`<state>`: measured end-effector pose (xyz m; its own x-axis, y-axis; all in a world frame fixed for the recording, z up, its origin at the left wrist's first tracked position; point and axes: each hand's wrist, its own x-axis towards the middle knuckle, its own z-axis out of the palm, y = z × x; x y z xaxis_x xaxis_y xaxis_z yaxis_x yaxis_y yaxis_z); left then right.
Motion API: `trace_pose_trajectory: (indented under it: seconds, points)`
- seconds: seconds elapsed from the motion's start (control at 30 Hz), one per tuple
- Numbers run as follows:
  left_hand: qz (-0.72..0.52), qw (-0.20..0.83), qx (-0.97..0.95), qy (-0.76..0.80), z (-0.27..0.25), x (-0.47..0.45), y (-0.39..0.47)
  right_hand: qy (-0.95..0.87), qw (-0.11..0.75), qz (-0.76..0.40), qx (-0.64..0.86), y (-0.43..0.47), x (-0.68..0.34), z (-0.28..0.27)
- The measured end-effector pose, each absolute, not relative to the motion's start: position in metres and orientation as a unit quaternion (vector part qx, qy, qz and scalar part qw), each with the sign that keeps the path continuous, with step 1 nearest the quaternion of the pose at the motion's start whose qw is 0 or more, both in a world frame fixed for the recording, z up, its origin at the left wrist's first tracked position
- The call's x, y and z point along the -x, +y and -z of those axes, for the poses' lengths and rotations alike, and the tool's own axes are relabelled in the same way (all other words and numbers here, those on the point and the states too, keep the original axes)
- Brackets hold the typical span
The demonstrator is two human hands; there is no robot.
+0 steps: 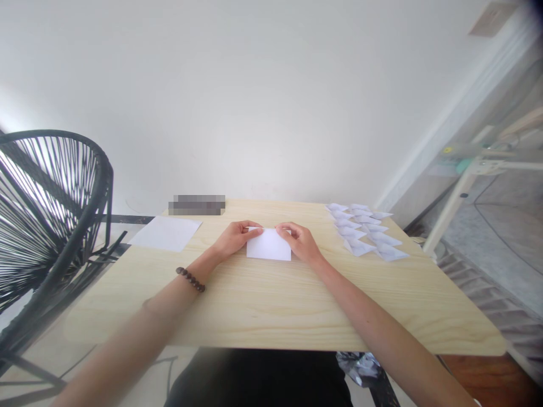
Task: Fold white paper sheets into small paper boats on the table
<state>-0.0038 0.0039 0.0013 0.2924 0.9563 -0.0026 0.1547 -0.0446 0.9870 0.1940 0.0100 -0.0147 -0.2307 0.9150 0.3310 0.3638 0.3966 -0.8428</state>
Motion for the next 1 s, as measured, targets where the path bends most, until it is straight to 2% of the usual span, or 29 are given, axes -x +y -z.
trace_pose_trajectory:
  seconds: [0.17,1.0]
  points:
    - [-0.382,0.518,-0.61,0.462,-0.0027,0.0031,0.0029,-0.72,0.42,-0.285,0.473,0.0098,-0.1932,0.0145]
    - [-0.38,0.52,-0.61,0.461,0.0009,0.004,0.0054,-0.721,0.409,-0.313,0.464,0.0134,-0.1948,0.0202]
